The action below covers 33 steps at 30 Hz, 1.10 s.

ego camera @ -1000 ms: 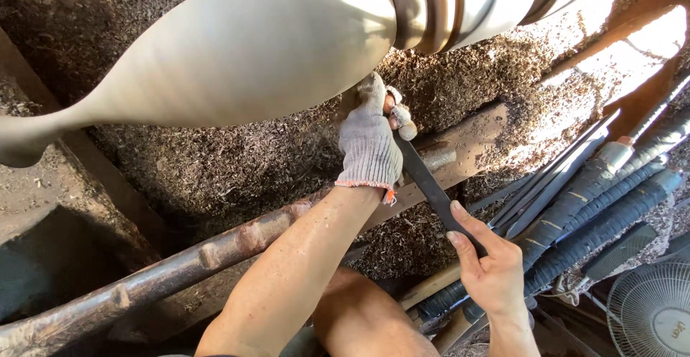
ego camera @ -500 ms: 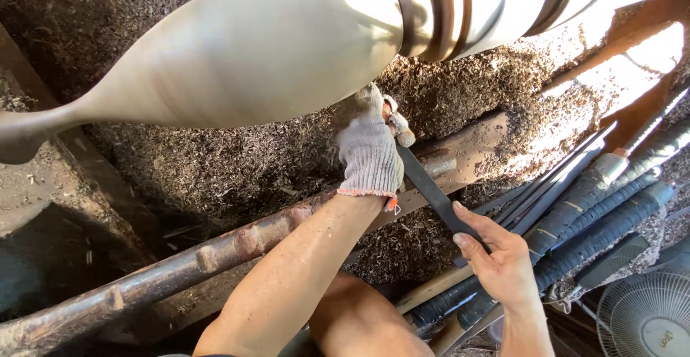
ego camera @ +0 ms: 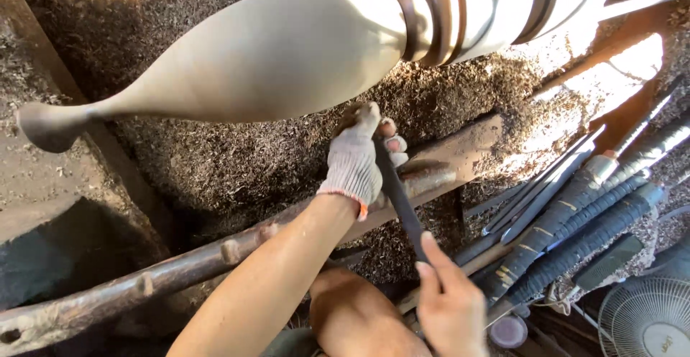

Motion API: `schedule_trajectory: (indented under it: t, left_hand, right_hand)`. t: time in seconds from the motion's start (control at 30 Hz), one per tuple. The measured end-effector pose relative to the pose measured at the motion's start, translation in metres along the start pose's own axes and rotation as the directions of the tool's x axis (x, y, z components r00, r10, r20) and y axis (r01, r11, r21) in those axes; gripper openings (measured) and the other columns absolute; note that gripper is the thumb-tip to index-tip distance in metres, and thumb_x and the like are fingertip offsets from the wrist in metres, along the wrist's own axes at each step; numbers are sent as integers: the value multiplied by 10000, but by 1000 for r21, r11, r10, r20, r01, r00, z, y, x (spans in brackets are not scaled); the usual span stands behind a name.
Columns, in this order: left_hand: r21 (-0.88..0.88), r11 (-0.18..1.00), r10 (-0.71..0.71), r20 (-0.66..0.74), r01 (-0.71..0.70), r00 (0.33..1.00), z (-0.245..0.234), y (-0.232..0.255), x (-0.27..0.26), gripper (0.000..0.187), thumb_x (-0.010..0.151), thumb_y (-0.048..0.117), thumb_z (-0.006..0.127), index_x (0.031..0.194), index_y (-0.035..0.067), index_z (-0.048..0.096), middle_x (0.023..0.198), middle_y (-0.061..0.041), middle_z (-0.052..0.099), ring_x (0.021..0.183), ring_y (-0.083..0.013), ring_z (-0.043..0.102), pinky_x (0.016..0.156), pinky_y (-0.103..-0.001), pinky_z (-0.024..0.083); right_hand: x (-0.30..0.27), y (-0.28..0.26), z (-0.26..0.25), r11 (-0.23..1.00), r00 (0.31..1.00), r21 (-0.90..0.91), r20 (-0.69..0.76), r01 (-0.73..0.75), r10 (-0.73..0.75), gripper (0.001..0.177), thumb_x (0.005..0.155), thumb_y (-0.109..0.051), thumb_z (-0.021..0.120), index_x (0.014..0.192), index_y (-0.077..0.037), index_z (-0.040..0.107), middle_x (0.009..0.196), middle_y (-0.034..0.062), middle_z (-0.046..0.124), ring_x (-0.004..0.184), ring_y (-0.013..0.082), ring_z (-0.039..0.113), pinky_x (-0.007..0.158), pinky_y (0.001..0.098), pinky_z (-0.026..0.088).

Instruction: The person sits at a foot-powered lathe shaping a spinning wooden spindle, pressing a flat file against the rotating wood with one hand while the other gloved hand steadies the workpiece. They briefly touch the wood surface by hand and resume filing along its length.

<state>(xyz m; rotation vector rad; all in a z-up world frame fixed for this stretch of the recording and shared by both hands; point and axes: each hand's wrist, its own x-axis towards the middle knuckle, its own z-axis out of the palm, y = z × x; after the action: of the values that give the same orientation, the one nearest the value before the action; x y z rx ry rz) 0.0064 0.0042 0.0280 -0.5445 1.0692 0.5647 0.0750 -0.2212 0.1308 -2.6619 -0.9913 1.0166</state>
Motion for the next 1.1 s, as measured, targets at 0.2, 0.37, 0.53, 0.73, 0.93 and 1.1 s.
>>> schedule_trajectory:
  t: [0.2,0.37,0.53,0.73,0.93,1.1]
  left_hand:
    - [100,992,59,220,-82,974,1,3,10,270,997,329,608,844,135,501,656,-8,498,478,-138,434,418,-295,332]
    - [117,982,130,157,-149,979,-5,-2,22,337,984,373,649,787,149,493,628,21,466,457,-117,407,408,-292,313]
    - [150,974,167,25,-169,986,-3,-2,23,398,972,404,674,750,126,495,612,21,467,447,-128,417,399,-311,317]
    - [247,943,246,-68,-223,967,0,-3,24,372,948,407,656,755,125,512,597,9,484,420,-147,445,366,-329,328]
    - [92,973,221,-91,-212,971,-18,-13,48,362,990,351,628,768,85,523,604,-13,522,412,-167,469,364,-324,333]
    - [24,977,212,-117,-211,970,-21,-14,51,249,978,256,610,811,84,544,641,-27,557,414,-169,457,371,-319,311]
  right_hand:
    - [-4,-17,29,954,927,60,-258,295,-271,365,954,-92,673,1320,-77,668,1182,175,743,988,283,767,778,333,597]
    - [3,-12,21,958,950,109,-198,265,-240,374,943,-97,684,1316,-77,671,1169,171,748,971,256,782,775,325,597]
    - [13,-2,11,975,984,150,-84,167,-155,403,931,-104,689,1334,-96,673,1088,148,784,795,178,727,697,288,568]
    - [27,25,8,943,985,290,5,165,-173,425,945,-81,682,1368,-59,650,1017,50,774,794,64,597,725,230,519]
    - [40,44,5,843,980,526,198,-114,9,474,923,-16,682,1393,-71,656,871,-27,651,648,31,453,552,190,393]
    - [51,51,1,756,947,611,318,-232,34,488,909,25,673,1387,-71,657,800,-1,641,563,43,427,452,191,333]
